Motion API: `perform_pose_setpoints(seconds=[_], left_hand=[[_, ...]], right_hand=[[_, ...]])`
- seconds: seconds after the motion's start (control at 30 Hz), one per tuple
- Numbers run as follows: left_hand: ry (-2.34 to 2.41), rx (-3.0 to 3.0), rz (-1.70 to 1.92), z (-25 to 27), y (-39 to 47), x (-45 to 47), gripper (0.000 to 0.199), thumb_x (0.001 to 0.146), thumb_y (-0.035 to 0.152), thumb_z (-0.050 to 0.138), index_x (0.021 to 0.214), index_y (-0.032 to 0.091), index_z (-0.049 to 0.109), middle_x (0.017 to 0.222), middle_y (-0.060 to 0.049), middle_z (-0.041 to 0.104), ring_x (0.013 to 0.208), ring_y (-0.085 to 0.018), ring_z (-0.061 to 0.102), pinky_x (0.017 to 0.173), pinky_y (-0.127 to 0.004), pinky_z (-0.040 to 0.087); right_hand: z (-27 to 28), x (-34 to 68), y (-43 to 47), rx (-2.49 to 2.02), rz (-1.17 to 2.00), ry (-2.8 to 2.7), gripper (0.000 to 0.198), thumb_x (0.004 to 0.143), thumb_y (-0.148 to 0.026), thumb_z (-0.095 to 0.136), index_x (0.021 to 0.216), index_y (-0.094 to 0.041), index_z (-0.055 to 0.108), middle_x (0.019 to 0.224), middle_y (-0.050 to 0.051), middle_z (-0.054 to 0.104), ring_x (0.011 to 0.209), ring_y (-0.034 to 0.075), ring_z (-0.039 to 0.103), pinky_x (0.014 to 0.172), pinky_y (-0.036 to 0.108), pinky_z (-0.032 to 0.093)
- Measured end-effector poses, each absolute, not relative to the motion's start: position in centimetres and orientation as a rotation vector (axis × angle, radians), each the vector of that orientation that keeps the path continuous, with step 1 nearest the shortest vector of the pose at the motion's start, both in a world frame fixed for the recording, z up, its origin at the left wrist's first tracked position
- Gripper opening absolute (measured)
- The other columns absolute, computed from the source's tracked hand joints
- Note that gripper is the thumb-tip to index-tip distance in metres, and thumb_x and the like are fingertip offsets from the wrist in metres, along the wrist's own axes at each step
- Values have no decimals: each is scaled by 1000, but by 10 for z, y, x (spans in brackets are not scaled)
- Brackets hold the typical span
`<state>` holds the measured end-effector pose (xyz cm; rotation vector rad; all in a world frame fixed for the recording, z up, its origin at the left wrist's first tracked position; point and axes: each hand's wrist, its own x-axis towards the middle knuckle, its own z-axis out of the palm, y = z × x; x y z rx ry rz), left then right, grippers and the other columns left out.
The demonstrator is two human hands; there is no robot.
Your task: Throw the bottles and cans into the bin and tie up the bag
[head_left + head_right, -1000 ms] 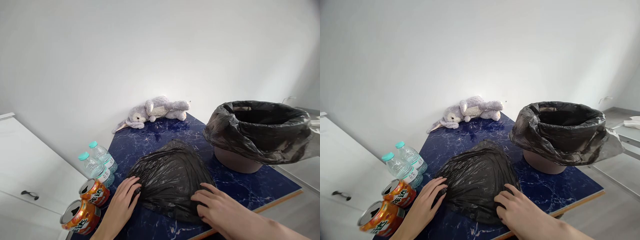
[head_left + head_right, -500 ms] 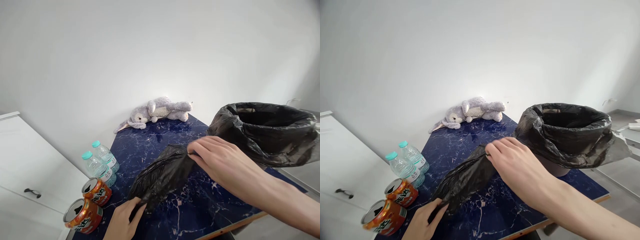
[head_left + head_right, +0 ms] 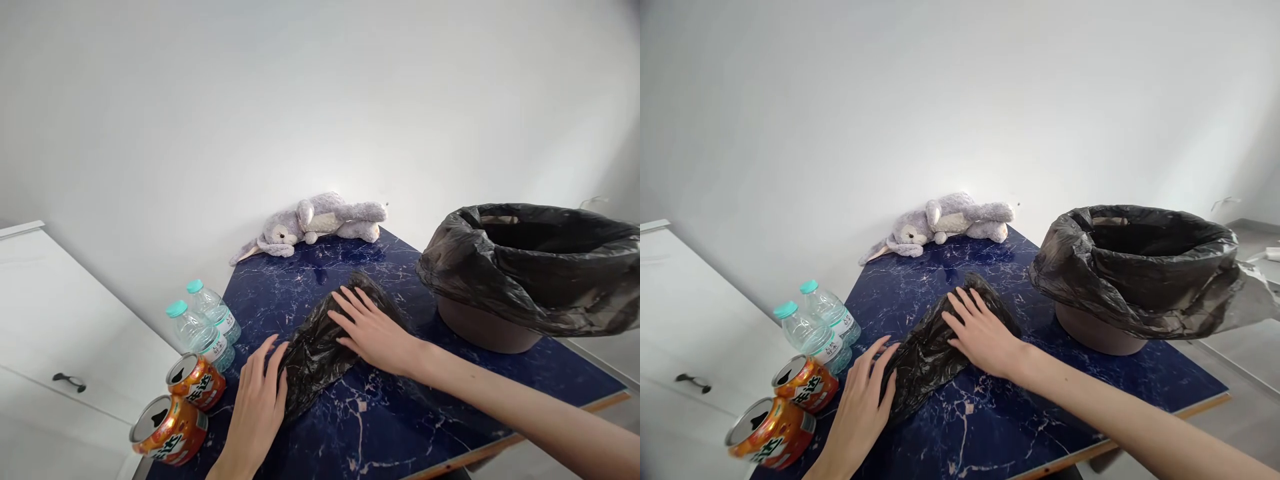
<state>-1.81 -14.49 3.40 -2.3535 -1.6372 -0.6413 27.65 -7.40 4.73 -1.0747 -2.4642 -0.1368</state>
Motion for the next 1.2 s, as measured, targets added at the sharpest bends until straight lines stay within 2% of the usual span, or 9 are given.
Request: perform_pose_setpoints(seconds=[0.17,0.3,0.4,0.57,0.7,0.8,0.93,1.03,1.2], left_hand=[[-1310,-2541,-358,28,-140,-20,59,110,27,44,167,35,31,167,-1,47,157,-28,40,128,-52,39],[-1463,-2549,-262,7,-136,-31,67,111,39,44,172,32,15,171,-5,41,159,-30,36,126,-58,40],[-1552,-2590,-169,-3,-136,-40,69,112,43,42,171,35,8,173,-4,34,160,-31,32,125,-59,41],[-1609,-2598,-190,-1,-145,-50,71,112,41,42,171,39,3,174,-2,32,160,-29,31,126,-58,39],[-1647,-2562,-276,3,-167,-60,74,109,42,49,171,40,8,172,-3,37,156,-30,40,121,-55,47],[-1720,-2422,-464,1,-187,-66,77,103,46,56,170,35,20,167,-9,48,147,-33,54,113,-54,55],[-1891,-2193,-690,-1,-201,-67,60,98,55,58,149,25,49,127,-15,72,117,-37,73,94,-57,63],[-2022,-2263,-754,8,-204,-60,47,100,55,53,138,27,56,108,-10,77,101,-33,78,84,-51,66],[-2299,-2259,-1194,46,-209,-40,49,97,57,59,139,31,56,106,-6,77,96,-26,79,82,-34,66]], right_hand=[[38,268,-53,-1097,-239,-2427,50,108,-25,49,154,-6,52,173,23,28,164,40,11,133,62,15],[27,246,-58,-931,-119,-2478,57,114,-44,32,160,-15,47,175,16,27,165,34,10,134,60,9],[7,243,-44,-1044,119,-2515,65,111,-60,29,163,-22,44,176,11,26,165,33,11,133,60,3],[-25,267,-4,-1317,316,-2436,76,109,-69,16,166,-24,38,176,11,25,164,34,15,131,65,11],[-30,282,2,-1307,302,-2424,75,110,-66,16,165,-22,40,175,12,27,164,32,18,132,59,18],[-19,281,-17,-1278,232,-2394,69,113,-55,18,162,-14,44,174,15,31,164,31,17,133,58,16],[6,267,-61,-1025,210,-2456,60,114,-49,27,160,-16,49,172,11,37,163,25,24,135,49,15],[20,256,-89,-794,350,-2575,62,114,-54,27,164,-21,43,174,8,33,163,25,21,135,50,15],[20,250,-119,-785,704,-2633,72,111,-62,28,170,-20,26,176,10,20,164,33,10,134,58,12]])
